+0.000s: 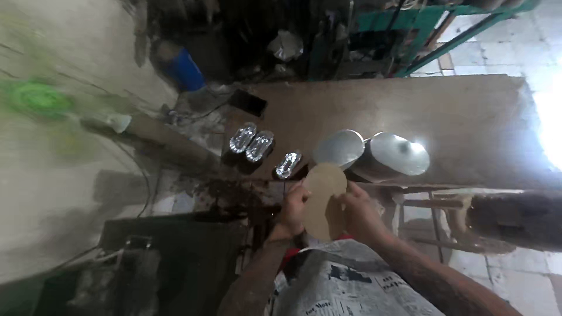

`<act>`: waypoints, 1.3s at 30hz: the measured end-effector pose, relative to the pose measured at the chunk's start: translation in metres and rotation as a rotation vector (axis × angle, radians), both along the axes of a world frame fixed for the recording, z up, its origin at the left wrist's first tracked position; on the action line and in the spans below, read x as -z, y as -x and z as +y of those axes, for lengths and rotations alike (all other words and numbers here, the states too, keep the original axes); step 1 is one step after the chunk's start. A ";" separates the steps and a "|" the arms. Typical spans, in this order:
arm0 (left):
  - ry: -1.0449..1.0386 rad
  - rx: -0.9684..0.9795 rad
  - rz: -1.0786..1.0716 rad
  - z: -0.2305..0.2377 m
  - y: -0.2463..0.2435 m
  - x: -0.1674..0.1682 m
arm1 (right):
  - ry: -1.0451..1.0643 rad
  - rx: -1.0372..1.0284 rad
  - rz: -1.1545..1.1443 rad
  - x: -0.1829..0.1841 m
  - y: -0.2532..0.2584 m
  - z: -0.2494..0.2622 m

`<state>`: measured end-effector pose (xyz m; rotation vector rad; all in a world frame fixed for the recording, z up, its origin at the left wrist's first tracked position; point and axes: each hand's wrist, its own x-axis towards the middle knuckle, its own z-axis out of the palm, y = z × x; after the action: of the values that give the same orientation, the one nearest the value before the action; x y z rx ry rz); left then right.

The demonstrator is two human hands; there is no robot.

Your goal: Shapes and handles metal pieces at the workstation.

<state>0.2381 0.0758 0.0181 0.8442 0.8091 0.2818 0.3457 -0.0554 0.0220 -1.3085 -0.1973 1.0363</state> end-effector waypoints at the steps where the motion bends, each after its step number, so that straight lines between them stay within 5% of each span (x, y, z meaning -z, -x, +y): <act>1: 0.064 -0.054 -0.037 -0.001 0.009 0.002 | -0.013 -0.141 0.005 0.001 -0.001 -0.003; 3: 0.135 -0.177 -0.282 -0.009 0.022 0.018 | -0.166 -0.355 0.054 0.007 -0.008 -0.006; 6: 0.132 -0.212 -0.647 -0.031 0.019 0.067 | -0.273 -0.370 0.197 0.029 -0.006 -0.006; 8: 0.070 -0.099 -0.241 -0.029 0.002 0.097 | -0.056 -0.387 -0.093 0.060 -0.024 -0.026; 11: -0.282 0.690 0.275 -0.025 -0.045 0.180 | 0.393 -0.864 -0.730 0.122 -0.064 -0.104; 13: -0.468 1.003 0.388 -0.034 -0.085 0.221 | 0.734 -1.193 -0.736 0.144 -0.070 -0.150; 15: -0.566 1.112 0.548 -0.045 -0.115 0.250 | 0.901 -1.256 -0.643 0.168 -0.063 -0.195; 19: -0.534 1.144 0.627 -0.043 -0.122 0.237 | 0.936 -1.164 -0.613 0.183 -0.060 -0.222; 23: -0.476 1.134 0.626 -0.025 -0.100 0.201 | 0.903 -1.176 -0.582 0.160 -0.068 -0.204; 26: -0.495 1.005 0.674 0.008 -0.059 0.129 | 0.728 -1.221 -0.684 0.168 -0.080 -0.202; 32: -0.725 0.171 0.373 0.052 0.092 -0.001 | 0.411 -1.261 -0.782 0.132 -0.086 -0.147; 36: -0.574 -0.521 0.240 0.129 0.167 -0.022 | 0.361 -1.169 -0.838 0.144 -0.074 -0.099; 39: -0.860 -0.764 0.288 0.161 0.204 -0.015 | 0.204 -1.071 -0.912 0.141 -0.037 -0.044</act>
<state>0.0345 0.2371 0.0334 1.3621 1.2936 1.2693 0.3828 -0.0995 -0.1187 -1.8307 -1.6524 1.2421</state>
